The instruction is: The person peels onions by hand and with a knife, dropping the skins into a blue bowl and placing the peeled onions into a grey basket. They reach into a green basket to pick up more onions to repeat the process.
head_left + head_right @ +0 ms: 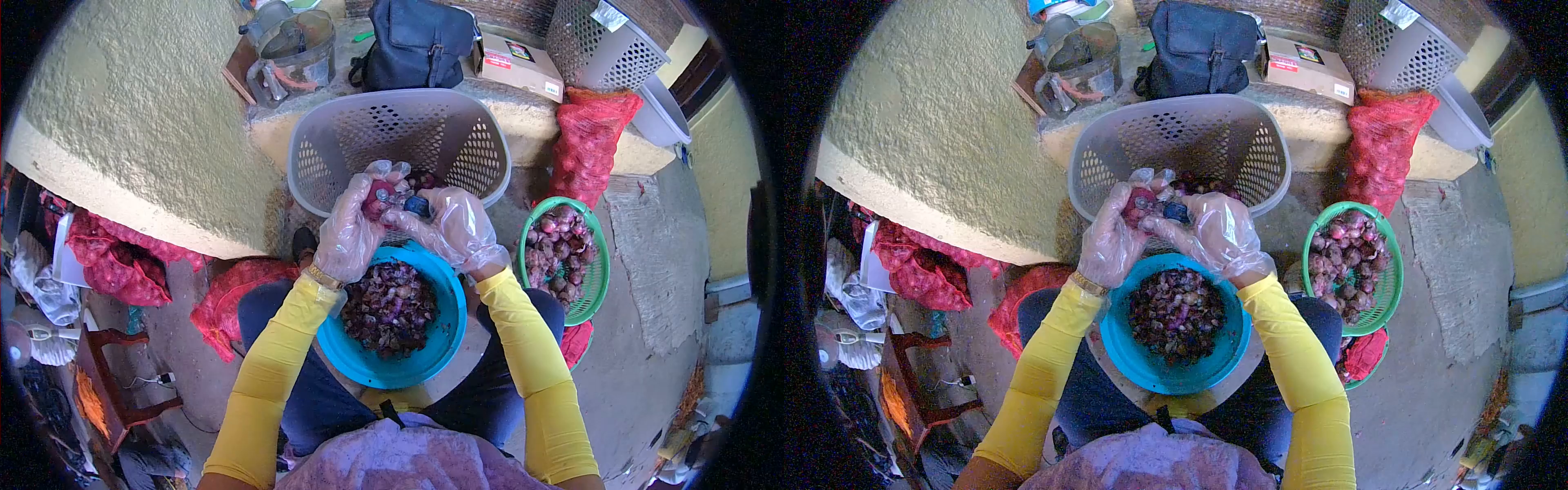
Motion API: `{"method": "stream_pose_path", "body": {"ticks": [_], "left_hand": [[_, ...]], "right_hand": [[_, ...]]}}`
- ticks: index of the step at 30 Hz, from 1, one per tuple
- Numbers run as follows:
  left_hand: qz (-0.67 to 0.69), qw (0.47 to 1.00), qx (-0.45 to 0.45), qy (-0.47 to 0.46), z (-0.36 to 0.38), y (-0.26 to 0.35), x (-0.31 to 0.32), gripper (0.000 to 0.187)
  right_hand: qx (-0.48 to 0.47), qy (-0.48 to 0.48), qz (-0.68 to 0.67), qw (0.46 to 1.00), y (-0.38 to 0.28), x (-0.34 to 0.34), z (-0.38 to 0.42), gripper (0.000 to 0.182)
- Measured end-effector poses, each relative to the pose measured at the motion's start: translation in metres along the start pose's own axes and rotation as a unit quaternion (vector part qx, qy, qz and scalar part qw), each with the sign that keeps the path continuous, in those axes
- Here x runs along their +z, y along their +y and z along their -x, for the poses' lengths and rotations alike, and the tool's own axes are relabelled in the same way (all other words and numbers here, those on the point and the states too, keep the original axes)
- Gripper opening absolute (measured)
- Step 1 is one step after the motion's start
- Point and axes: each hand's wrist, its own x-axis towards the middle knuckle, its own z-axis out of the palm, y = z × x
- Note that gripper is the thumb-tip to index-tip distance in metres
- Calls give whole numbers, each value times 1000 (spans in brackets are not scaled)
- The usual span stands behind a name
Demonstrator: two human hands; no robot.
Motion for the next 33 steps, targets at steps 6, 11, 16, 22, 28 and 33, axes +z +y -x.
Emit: {"method": "stream_pose_path", "body": {"ticks": [6,11,16,22,28,33], "left_hand": [[3,1000,0,1,0,-2,-2,36],[-5,1000,6,-5,1,0,1,36],[15,1000,0,7,0,1,-3,35],[-9,1000,7,-13,0,0,0,39],[-17,1000,13,0,0,-1,1,41],[-20,1000,16,-15,0,0,-1,41]], "right_hand": [[32,-26,0,999,-8,-4,-1,53],[45,-30,-20,998,-6,-5,-1,54],[42,-20,-34,998,-4,-1,0,55],[38,-28,-30,998,-8,-3,-1,54],[59,-49,-35,996,-9,-4,-2,53],[68,-47,-37,996,-9,-3,-1,51]]}}
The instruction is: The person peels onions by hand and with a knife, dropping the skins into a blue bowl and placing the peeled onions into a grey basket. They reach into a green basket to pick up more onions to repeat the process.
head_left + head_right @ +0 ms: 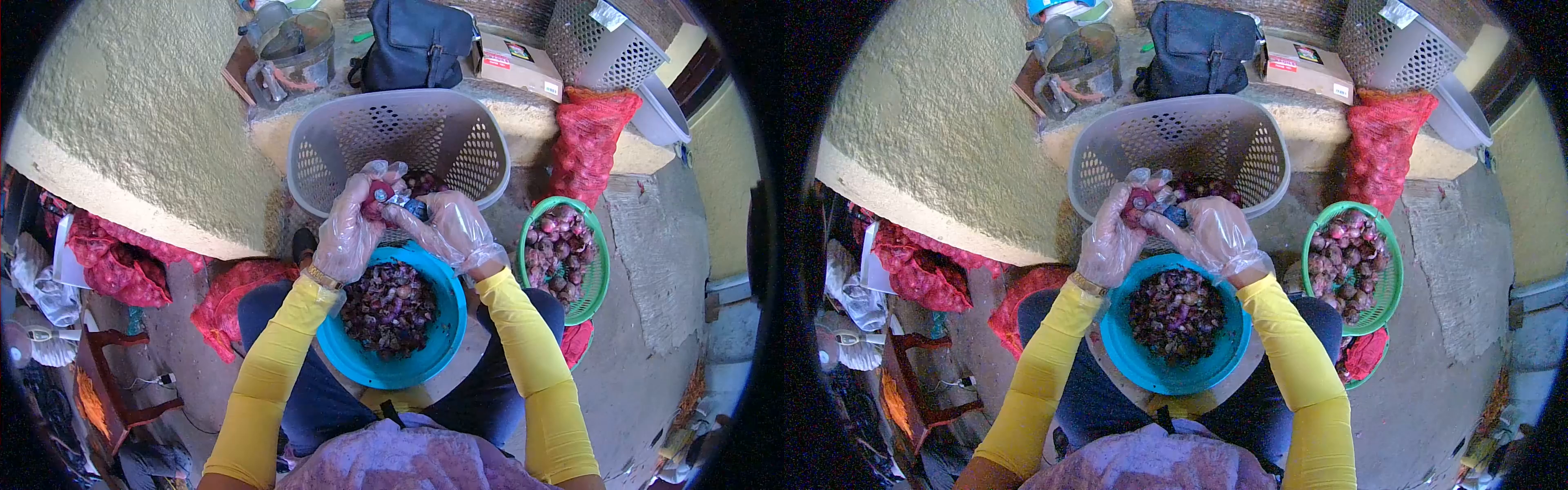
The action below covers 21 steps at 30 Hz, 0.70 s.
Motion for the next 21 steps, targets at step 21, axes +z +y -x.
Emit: {"method": "stream_pose_path", "body": {"ticks": [21], "left_hand": [[-7,1000,-10,-2,0,-2,4,38]], "right_hand": [[-19,26,55,998,1,2,1,54]]}}
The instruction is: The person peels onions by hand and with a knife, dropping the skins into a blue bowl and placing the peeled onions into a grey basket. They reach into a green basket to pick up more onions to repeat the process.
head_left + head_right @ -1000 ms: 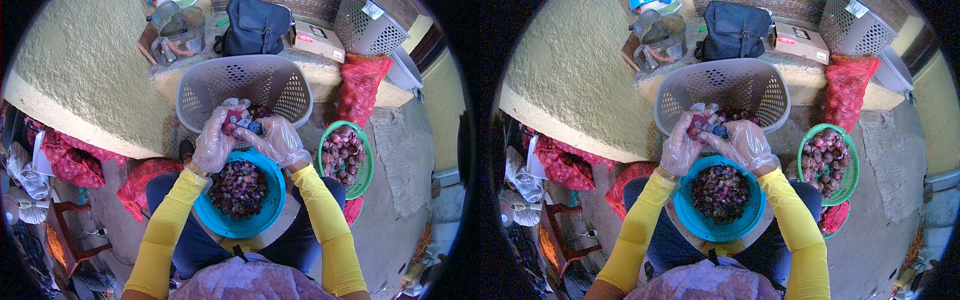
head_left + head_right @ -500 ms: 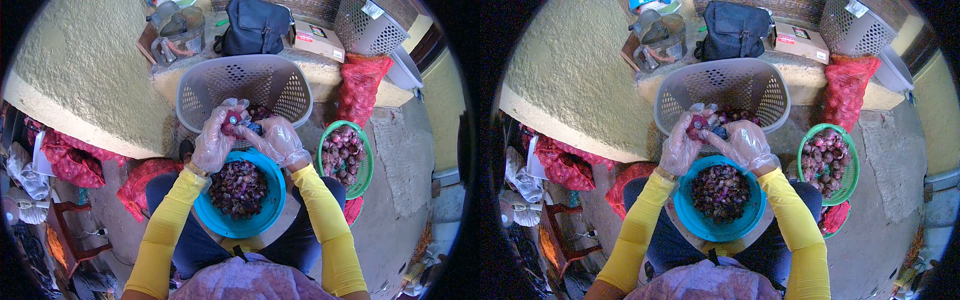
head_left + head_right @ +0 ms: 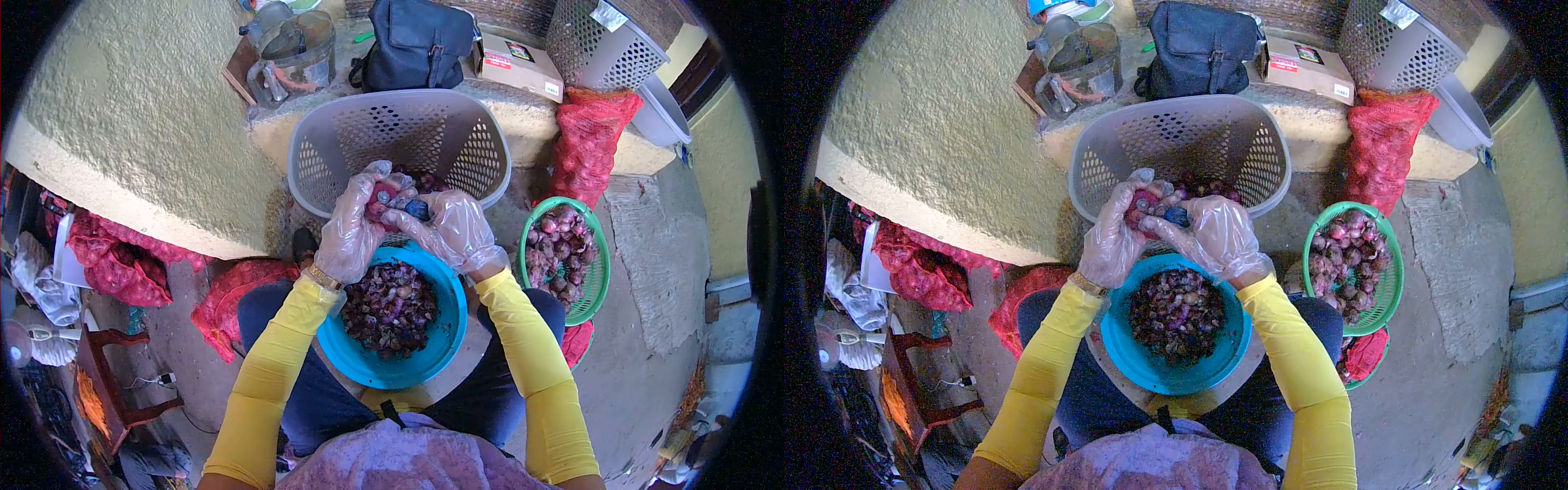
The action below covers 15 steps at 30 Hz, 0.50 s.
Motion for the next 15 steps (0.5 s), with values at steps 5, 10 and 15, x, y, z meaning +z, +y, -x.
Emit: {"method": "stream_pose_path", "body": {"ticks": [5,10,15], "left_hand": [[0,1000,-3,-2,0,3,0,42],[-8,1000,-9,10,0,2,-3,42],[-7,999,-34,29,5,11,9,34]], "right_hand": [[-14,33,-23,999,-2,1,1,55],[-20,37,10,999,-4,-2,2,56],[-67,6,96,993,2,-1,4,57]]}}
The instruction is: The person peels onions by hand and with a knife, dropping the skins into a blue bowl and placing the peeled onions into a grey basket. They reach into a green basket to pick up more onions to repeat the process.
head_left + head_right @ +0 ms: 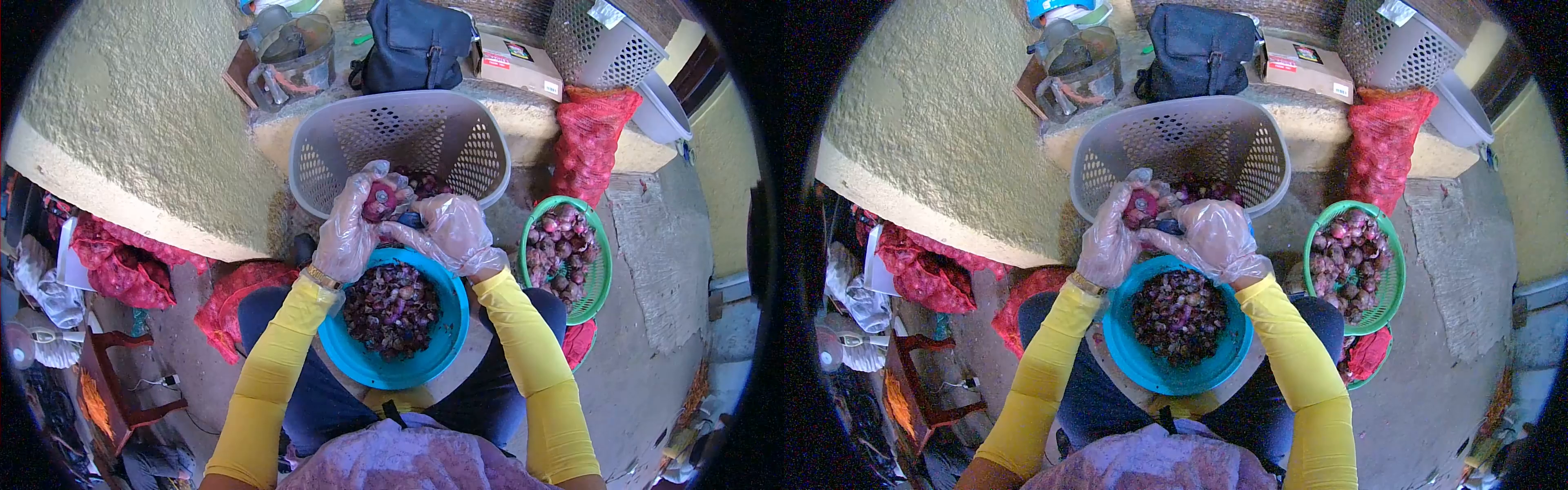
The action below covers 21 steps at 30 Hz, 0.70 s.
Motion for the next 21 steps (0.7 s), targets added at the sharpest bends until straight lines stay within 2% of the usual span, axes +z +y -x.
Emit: {"method": "stream_pose_path", "body": {"ticks": [1,3,6,10,16,21], "left_hand": [[-5,1000,-2,9,0,1,1,34],[-7,1000,9,-4,-3,-3,-6,36],[-6,999,25,-21,-4,-5,-8,39],[12,999,21,-32,-2,-3,-7,33],[-2,999,26,-35,-2,-1,-4,32],[-3,999,25,-29,-3,-2,-5,35]], "right_hand": [[0,0,0,1000,0,0,0,57],[-16,88,-38,995,1,-1,-1,58],[-5,90,-55,994,-3,-11,-2,51],[-26,99,-25,994,0,-4,-1,50],[-25,105,-68,992,-5,-6,-3,51],[9,79,-47,996,-3,-5,-2,53]]}}
